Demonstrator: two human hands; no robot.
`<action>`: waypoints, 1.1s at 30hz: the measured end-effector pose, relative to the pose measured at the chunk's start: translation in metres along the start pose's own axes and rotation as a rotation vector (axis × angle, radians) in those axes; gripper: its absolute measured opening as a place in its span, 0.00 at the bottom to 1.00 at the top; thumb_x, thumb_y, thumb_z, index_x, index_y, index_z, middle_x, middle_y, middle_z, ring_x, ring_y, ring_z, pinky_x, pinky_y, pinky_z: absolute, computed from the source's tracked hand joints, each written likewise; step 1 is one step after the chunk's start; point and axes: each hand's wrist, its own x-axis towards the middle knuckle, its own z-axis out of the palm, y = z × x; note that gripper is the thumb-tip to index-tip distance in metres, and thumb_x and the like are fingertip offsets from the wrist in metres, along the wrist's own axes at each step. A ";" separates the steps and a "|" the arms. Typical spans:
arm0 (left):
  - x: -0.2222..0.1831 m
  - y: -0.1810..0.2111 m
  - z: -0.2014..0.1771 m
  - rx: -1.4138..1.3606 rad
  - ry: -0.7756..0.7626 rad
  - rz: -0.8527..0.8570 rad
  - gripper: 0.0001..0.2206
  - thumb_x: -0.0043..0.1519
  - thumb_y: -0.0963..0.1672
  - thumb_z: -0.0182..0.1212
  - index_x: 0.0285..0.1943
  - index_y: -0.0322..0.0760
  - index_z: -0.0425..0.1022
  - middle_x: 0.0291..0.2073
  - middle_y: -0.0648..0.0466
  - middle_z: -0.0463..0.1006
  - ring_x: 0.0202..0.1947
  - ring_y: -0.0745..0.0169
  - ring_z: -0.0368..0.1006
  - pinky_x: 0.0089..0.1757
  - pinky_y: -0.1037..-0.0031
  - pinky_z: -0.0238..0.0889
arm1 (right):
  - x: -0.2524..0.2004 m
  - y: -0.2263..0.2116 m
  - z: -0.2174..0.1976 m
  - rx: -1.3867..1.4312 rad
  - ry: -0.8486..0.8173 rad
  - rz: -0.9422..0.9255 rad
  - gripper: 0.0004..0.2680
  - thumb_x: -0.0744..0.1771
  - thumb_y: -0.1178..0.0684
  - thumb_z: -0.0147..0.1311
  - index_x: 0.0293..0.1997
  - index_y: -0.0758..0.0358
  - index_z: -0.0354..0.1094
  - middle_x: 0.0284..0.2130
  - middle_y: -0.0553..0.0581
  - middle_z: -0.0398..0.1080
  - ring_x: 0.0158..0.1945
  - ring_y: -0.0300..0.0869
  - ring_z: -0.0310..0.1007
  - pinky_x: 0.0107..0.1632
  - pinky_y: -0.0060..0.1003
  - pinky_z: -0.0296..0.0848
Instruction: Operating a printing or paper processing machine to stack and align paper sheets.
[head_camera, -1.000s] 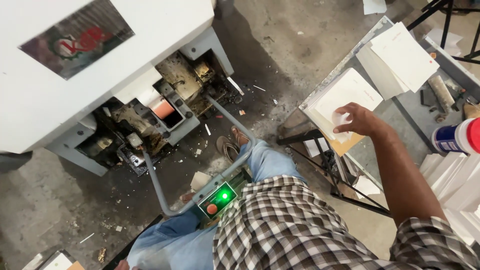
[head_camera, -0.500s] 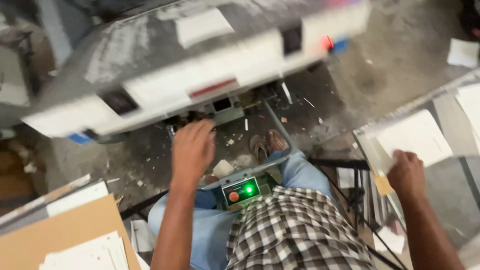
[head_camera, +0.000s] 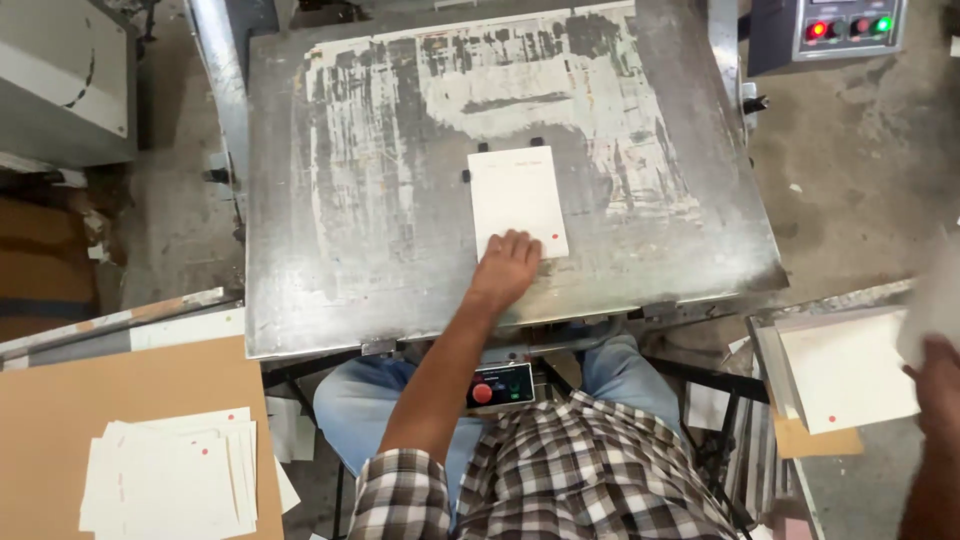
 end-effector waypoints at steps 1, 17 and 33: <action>0.001 -0.001 -0.005 0.004 0.001 -0.005 0.17 0.58 0.44 0.63 0.55 0.35 0.73 0.54 0.46 0.77 0.57 0.46 0.71 0.53 0.53 0.64 | 0.004 -0.042 0.017 0.070 0.011 0.006 0.12 0.74 0.51 0.46 0.60 0.70 0.63 0.40 0.63 0.70 0.37 0.45 0.68 0.33 0.39 0.67; -0.197 -0.166 -0.270 0.025 -0.022 -0.239 0.14 0.59 0.36 0.58 0.55 0.30 0.76 0.51 0.42 0.80 0.51 0.45 0.77 0.52 0.58 0.68 | -0.098 -0.364 0.293 -0.303 -0.422 -1.007 0.22 0.63 0.62 0.49 0.66 0.62 0.64 0.62 0.59 0.63 0.64 0.53 0.62 0.60 0.56 0.63; -0.519 -0.090 -0.112 0.345 -0.274 -1.420 0.07 0.74 0.43 0.52 0.50 0.40 0.77 0.41 0.50 0.81 0.39 0.46 0.77 0.39 0.54 0.72 | -0.075 -0.401 0.324 -0.376 -0.452 -1.100 0.23 0.62 0.59 0.54 0.65 0.62 0.65 0.64 0.57 0.62 0.66 0.52 0.59 0.62 0.57 0.61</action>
